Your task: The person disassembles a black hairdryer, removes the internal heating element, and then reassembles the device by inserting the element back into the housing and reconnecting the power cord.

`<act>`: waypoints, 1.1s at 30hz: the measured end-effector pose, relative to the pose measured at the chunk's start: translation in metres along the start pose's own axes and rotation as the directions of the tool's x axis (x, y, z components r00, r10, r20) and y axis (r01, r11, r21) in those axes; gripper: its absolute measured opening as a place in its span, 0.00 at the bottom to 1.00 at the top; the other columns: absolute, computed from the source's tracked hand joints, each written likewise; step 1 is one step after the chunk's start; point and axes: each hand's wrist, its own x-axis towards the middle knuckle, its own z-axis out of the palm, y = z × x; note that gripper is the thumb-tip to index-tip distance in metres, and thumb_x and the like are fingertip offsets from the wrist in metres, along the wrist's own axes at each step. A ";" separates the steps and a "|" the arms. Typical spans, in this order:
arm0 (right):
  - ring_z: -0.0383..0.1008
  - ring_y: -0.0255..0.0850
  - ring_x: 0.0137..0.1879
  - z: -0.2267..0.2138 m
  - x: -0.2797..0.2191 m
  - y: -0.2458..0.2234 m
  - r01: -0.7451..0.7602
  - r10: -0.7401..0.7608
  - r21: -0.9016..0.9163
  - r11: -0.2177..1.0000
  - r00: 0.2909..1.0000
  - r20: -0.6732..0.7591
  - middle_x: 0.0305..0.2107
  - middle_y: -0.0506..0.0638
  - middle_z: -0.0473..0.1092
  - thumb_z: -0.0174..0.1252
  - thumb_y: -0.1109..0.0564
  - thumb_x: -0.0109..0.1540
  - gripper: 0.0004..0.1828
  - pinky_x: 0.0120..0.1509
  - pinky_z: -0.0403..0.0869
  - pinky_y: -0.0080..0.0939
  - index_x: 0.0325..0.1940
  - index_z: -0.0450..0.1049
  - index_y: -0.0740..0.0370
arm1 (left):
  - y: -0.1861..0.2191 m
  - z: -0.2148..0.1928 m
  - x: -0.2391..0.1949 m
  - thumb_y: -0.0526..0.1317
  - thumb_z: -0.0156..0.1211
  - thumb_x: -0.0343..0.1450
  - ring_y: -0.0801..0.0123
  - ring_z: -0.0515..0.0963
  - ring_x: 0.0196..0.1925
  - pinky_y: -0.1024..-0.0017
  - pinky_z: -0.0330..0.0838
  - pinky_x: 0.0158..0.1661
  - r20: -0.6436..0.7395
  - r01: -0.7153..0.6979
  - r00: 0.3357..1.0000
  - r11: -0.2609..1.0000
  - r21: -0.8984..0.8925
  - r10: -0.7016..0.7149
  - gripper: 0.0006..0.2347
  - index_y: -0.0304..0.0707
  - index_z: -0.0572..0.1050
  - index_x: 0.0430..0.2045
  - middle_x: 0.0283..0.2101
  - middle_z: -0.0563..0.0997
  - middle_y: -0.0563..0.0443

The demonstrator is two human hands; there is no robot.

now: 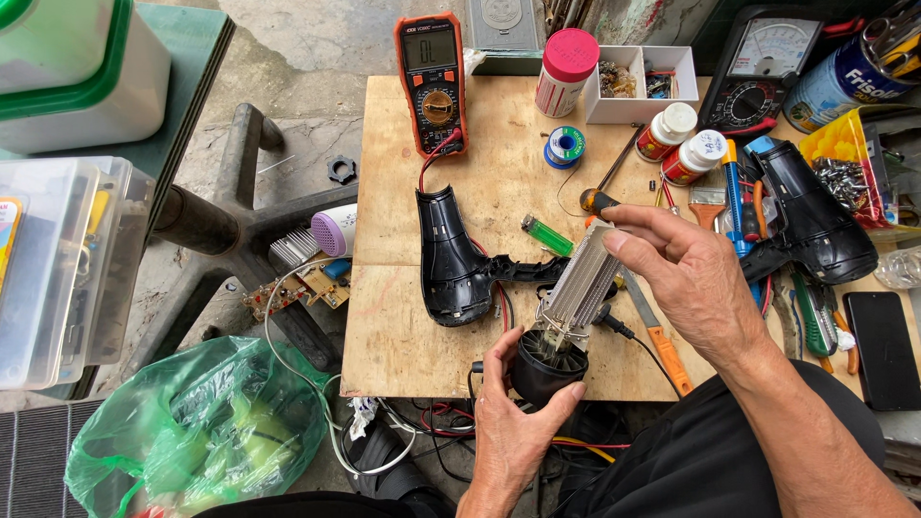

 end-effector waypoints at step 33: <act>0.79 0.36 0.44 0.010 0.005 0.007 -0.138 0.136 0.093 0.986 0.990 0.019 0.41 0.48 0.82 0.62 0.52 0.71 0.16 0.58 0.78 0.34 0.57 0.86 0.62 | 0.005 -0.012 -0.008 0.51 0.80 0.58 0.74 0.83 0.70 0.73 0.71 0.67 -0.033 -0.021 0.999 0.999 0.046 0.023 0.37 0.55 0.77 0.67 0.69 0.85 0.58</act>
